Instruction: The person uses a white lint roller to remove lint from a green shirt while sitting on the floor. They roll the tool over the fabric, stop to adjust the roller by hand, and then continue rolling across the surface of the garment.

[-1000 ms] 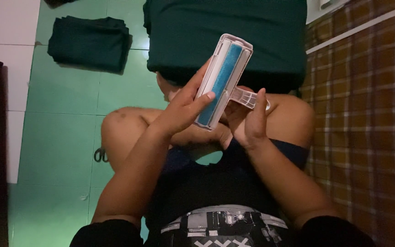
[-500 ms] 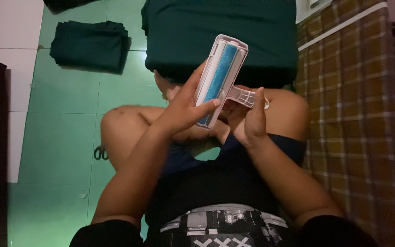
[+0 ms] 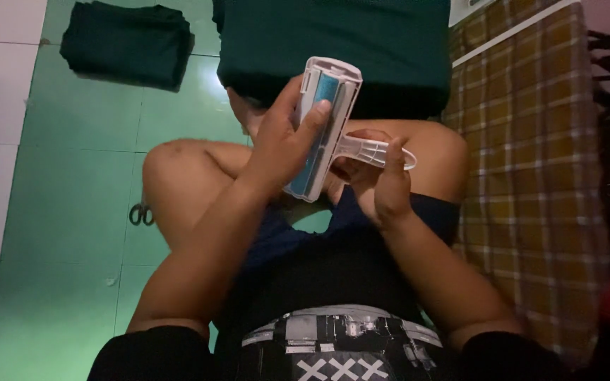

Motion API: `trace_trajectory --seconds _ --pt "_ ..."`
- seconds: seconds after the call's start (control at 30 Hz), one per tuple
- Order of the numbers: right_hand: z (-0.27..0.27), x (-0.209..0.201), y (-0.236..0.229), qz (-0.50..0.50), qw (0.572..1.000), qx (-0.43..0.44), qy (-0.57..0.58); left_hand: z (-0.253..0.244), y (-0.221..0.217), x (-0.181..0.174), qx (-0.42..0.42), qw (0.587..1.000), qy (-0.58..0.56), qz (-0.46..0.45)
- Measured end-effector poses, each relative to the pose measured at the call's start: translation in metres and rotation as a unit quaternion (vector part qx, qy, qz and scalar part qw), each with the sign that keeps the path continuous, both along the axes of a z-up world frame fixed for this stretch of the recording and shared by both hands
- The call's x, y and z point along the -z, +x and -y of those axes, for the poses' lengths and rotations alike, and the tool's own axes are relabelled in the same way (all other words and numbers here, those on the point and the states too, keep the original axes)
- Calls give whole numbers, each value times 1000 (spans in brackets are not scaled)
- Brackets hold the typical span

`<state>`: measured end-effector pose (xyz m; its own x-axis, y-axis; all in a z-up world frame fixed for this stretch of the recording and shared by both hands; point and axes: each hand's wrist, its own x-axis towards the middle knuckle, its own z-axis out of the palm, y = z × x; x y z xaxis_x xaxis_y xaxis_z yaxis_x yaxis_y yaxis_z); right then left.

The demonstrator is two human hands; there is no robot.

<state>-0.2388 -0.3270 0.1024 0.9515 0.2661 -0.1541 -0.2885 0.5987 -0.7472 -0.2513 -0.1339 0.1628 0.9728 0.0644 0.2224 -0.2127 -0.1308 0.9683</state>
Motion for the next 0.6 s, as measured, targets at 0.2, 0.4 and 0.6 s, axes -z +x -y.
trace_trajectory --seconds 0.2,0.4,0.6 --pt "0 -11 -5 7 999 31 -3 2 -5 -14 36 998 -37 45" --pt "1 -15 -5 29 999 26 -15 5 -1 -16 33 996 -49 59" --pt "2 -13 -2 26 1000 15 -10 8 -4 -20 0 999 -41 32"
